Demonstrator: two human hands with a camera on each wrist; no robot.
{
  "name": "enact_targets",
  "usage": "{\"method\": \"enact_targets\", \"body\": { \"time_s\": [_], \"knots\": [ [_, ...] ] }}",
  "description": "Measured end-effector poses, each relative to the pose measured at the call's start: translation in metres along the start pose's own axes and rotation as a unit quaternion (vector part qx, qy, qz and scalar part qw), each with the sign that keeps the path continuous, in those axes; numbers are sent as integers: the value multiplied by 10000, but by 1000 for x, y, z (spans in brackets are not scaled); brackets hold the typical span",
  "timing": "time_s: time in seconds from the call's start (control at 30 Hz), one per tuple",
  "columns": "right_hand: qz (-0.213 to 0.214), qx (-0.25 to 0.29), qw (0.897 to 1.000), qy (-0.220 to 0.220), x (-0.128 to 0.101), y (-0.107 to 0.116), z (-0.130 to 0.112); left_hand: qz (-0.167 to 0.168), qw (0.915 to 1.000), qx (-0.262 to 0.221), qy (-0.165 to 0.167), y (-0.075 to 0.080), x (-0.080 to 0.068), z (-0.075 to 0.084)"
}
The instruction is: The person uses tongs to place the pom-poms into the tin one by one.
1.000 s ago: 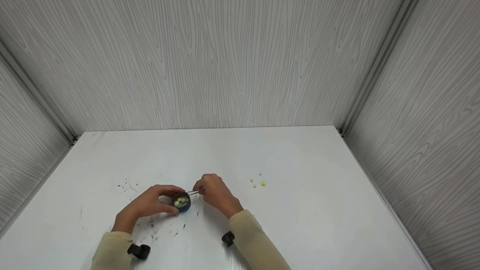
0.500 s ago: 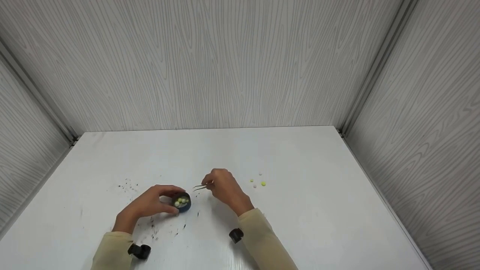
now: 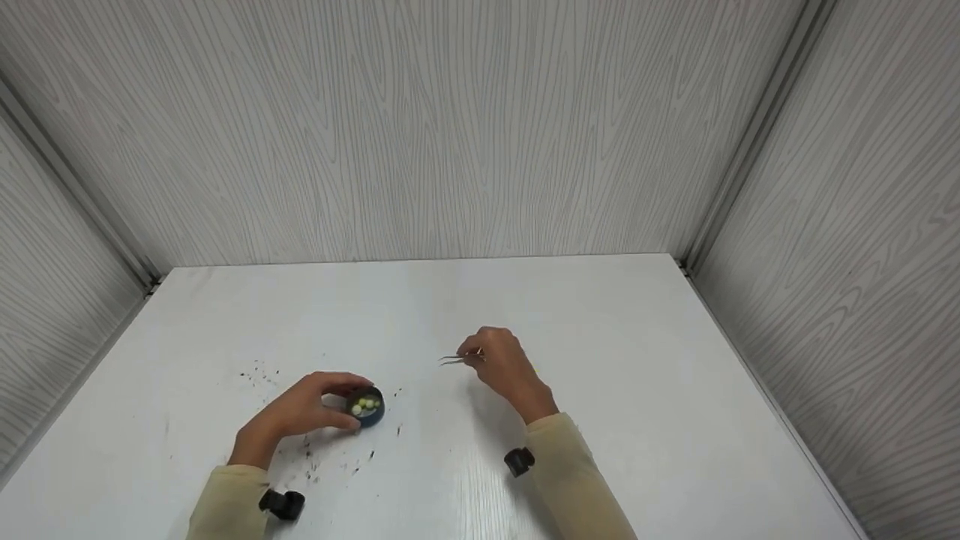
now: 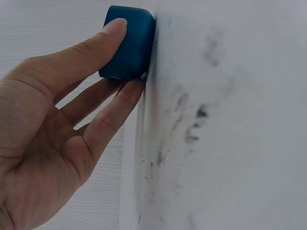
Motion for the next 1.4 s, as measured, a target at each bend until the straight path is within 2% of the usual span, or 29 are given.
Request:
{"method": "enact_targets", "body": {
  "time_s": [0.2, 0.47, 0.8, 1.17, 1.4],
  "knots": [
    [210, -224, 9992, -251, -7, 17, 28, 31, 10000, 62, -46, 0, 0, 0],
    [236, -301, 9974, -616, -18, 29, 64, -11, 9999, 67, -96, -1, -1, -1],
    [419, -649, 9950, -640, -25, 44, 83, -47, 9998, 56, -171, -1, -3, 1],
    [383, -909, 9878, -1205, -25, 50, 108, -34, 9999, -10, -99, 0, -1, -1],
    [437, -949, 9845, -1410, -26, 52, 116, -58, 9999, -47, -90, -2, 0, -1]
  ]
}}
Point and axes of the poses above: each hand's wrist, its own x-axis towards the middle knuckle, its own y-axis out of the back of the hand, z = x × y, the point moved 7 cm from there along x, towards the middle knuckle, and after that the axes turned 1 degree about x, right-handed, at the moved point
